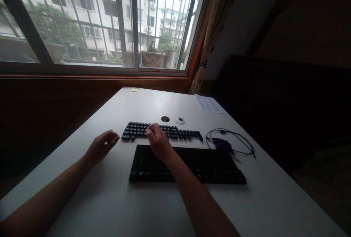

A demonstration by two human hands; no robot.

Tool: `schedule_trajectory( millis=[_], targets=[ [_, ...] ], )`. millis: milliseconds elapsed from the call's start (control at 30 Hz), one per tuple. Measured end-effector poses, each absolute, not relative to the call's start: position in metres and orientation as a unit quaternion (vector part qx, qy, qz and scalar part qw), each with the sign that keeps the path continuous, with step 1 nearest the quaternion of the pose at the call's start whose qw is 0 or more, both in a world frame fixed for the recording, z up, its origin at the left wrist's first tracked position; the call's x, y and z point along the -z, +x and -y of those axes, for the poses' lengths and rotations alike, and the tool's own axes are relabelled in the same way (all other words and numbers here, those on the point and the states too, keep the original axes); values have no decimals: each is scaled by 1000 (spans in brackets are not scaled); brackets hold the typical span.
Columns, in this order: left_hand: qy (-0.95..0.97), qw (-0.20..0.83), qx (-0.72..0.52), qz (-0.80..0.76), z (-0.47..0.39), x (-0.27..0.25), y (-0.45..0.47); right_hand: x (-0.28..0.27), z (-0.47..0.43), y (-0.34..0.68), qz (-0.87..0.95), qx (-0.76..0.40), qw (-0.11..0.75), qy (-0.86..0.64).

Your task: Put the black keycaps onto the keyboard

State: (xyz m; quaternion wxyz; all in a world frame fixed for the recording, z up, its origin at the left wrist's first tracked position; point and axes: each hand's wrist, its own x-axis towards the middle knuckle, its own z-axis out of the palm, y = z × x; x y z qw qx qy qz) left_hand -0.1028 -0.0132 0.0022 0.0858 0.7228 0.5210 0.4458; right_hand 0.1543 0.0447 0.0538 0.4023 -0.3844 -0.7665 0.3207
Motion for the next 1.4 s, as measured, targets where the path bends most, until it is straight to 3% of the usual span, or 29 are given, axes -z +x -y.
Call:
schedule_trajectory(
  millis=[167,467,1033,1400],
  targets=[
    [779,110,-387,-481,18,0,-95,-39,-28,183,658,-499,439,-354],
    [840,141,-309,-423,23,6,-87,-30,-10,204,761,-252,441,-403],
    [863,141,-259,-411,21,10,-86,-41,-12,226,772,-201,445,-407],
    [863,123,-227,-434,22,13,-85,-29,-5,212,852,-191,369,-317]
  ],
)
